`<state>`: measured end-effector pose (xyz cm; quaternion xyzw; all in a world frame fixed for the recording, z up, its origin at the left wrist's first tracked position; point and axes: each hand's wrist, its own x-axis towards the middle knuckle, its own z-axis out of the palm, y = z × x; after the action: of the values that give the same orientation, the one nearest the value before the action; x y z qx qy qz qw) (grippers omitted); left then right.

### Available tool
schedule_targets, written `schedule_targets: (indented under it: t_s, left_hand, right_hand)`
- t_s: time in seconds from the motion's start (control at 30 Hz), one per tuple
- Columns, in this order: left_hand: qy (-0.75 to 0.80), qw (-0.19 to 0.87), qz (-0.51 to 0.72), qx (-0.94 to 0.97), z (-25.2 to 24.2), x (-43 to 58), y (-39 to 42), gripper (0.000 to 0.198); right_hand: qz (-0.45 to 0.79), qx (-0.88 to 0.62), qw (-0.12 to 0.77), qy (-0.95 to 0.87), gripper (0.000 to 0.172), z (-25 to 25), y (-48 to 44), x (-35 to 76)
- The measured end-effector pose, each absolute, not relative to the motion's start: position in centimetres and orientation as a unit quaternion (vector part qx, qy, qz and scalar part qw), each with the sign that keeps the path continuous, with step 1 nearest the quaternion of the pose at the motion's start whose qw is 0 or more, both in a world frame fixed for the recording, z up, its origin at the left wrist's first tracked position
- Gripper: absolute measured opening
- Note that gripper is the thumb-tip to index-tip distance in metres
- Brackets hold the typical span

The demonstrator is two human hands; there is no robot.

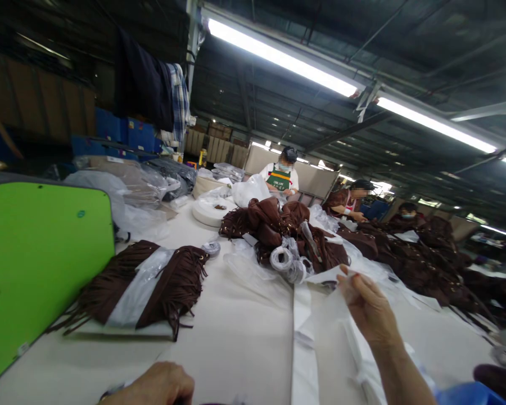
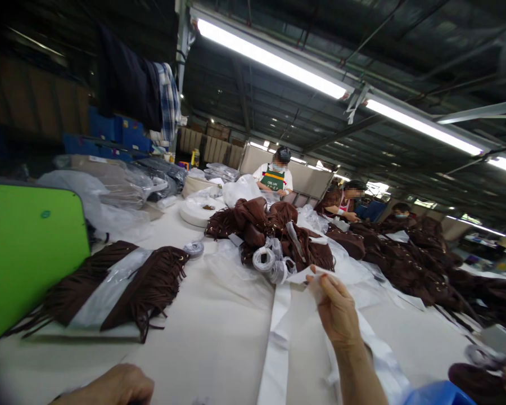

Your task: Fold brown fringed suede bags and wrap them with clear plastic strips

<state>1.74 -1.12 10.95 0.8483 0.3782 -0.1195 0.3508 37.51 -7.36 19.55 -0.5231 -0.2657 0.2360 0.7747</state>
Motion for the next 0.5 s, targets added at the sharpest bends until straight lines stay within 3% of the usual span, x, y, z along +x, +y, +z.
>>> schedule_targets:
  t_s: [0.1,0.2,0.4,0.5]
  left_hand:
    - [0.342,0.327,-0.098,0.876,10.5,1.7,-0.6,0.019]
    - [0.304,0.357,-0.077,0.88,9.9,1.4,0.0,0.017]
    - [0.275,0.624,-0.001,0.732,9.6,-0.2,0.0,0.021]
    - [0.264,0.69,0.068,0.67,10.1,-1.1,-0.1,0.024]
  right_hand:
    - [0.237,-0.528,0.752,-0.315,0.033,21.2,-8.1,35.2]
    - [0.308,-0.577,0.674,-0.344,0.035,19.9,-8.2,32.1]
    - [0.442,-0.631,0.512,-0.381,0.042,11.3,-8.2,26.6]
    - [0.484,-0.615,0.485,-0.39,0.043,8.1,-8.3,24.1]
